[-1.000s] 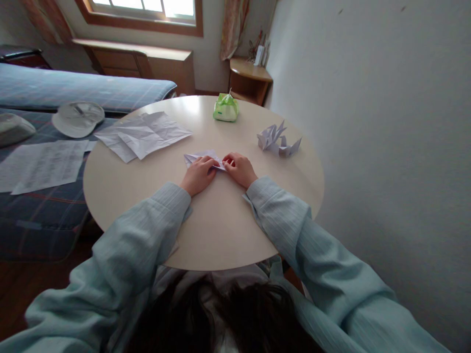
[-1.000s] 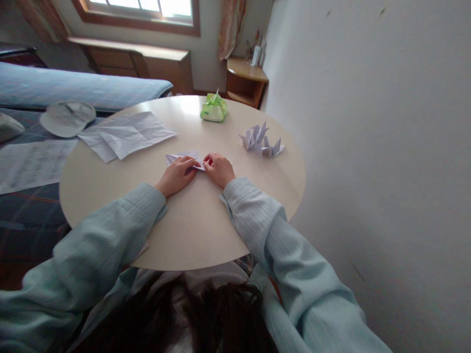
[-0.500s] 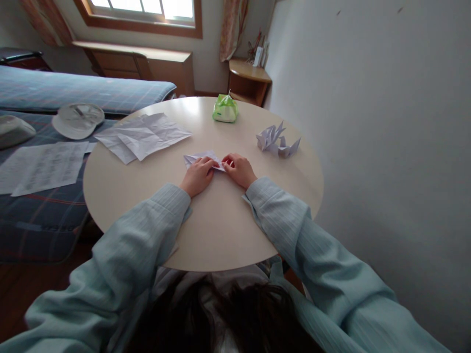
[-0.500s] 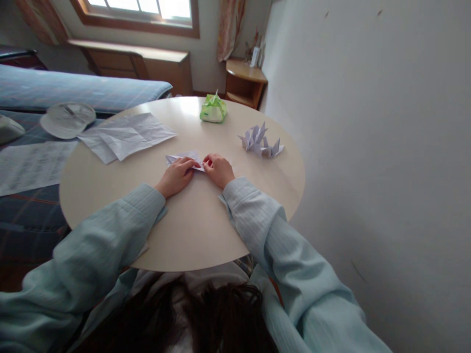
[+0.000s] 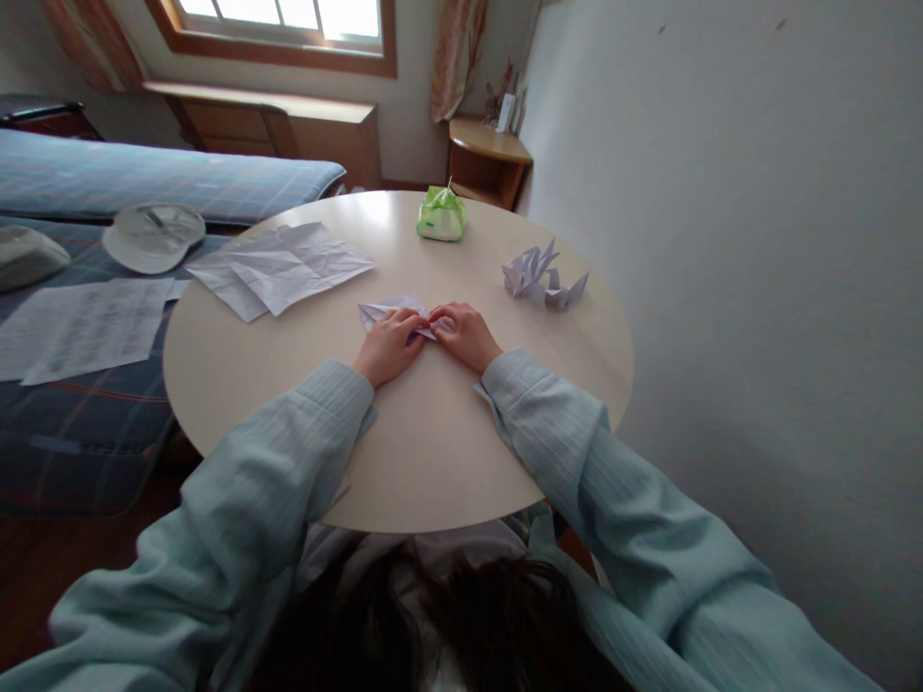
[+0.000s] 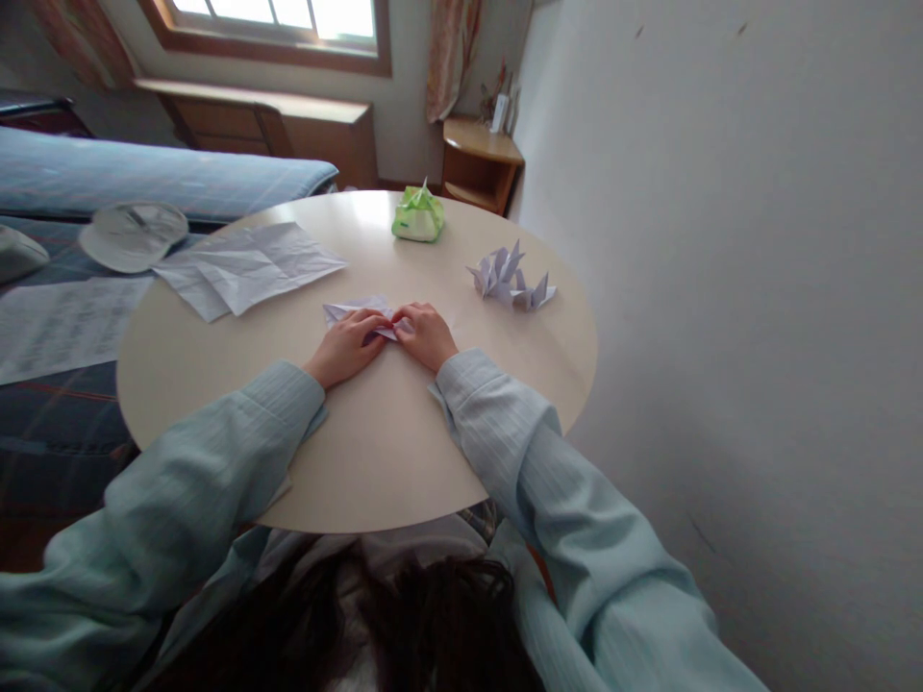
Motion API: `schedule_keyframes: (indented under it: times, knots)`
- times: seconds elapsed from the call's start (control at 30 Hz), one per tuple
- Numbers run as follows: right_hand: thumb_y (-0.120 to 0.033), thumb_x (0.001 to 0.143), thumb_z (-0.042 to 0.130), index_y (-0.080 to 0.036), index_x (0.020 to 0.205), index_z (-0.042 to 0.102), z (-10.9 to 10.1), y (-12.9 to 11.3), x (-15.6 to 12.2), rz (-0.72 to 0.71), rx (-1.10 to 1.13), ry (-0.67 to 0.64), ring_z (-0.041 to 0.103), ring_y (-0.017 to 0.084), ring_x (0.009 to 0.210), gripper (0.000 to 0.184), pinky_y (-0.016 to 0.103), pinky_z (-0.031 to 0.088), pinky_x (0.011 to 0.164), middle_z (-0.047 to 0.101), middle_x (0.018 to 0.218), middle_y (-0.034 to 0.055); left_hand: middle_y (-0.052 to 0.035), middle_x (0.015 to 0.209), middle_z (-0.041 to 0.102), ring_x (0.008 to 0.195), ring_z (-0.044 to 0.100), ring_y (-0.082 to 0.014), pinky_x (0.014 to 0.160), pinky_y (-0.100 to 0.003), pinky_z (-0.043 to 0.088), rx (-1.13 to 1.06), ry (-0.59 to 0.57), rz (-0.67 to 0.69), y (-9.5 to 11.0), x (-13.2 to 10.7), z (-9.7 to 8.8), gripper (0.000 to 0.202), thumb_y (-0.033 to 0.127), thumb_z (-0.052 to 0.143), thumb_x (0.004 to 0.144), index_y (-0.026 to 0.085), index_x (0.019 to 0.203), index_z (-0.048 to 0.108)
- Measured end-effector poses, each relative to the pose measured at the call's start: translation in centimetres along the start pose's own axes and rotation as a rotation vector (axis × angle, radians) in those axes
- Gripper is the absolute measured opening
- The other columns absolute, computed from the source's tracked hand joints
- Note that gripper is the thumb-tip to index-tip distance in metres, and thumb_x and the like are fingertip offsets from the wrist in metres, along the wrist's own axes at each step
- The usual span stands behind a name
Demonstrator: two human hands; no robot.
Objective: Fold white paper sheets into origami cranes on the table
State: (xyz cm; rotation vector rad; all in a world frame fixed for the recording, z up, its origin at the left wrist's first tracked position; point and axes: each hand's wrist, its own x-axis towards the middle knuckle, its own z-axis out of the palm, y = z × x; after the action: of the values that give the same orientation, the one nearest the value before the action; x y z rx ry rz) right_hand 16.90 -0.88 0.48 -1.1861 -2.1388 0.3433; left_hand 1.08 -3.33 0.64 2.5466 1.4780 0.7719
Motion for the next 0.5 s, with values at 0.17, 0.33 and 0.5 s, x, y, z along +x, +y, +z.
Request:
schedule_keyframes:
  times: [0.17, 0.33, 0.5]
  knots:
    - [-0.014, 0.074, 0.051, -0.019, 0.083, 0.062, 0.11, 0.05, -0.03, 0.017, 0.020, -0.030, 0.055, 0.017, 0.093, 0.014, 0.032, 0.040, 0.089, 0.065, 0.092, 0.0028, -0.0062, 0.110, 0.058, 0.104, 0.048, -0.0208, 0.093, -0.034, 0.038, 0.015, 0.001, 0.029, 0.09, -0.06, 0.10, 0.031, 0.032, 0.044, 0.081, 0.018, 0.104, 0.059]
    - [-0.016, 0.075, 0.052, -0.019, 0.085, 0.063, 0.09, 0.11, -0.02, 0.029, 0.014, -0.042, 0.055, 0.017, 0.093, 0.015, 0.031, 0.040, 0.087, 0.065, 0.092, 0.0030, -0.0057, 0.108, 0.059, 0.102, 0.050, -0.0207, 0.091, -0.035, 0.039, 0.007, 0.015, 0.026, 0.20, -0.01, 0.09, 0.034, 0.041, 0.040, 0.083, 0.020, 0.102, 0.060]
    - [-0.023, 0.074, 0.055, -0.019, 0.087, 0.063, 0.05, -0.08, -0.13, 0.016, 0.009, -0.045, 0.055, 0.017, 0.093, 0.015, 0.032, 0.040, 0.087, 0.065, 0.092, 0.0035, -0.0053, 0.099, 0.062, 0.093, 0.055, -0.0184, 0.084, -0.032, 0.042, -0.047, 0.050, -0.027, 0.41, 0.09, -0.12, 0.031, 0.037, 0.040, 0.084, 0.018, 0.096, 0.062]
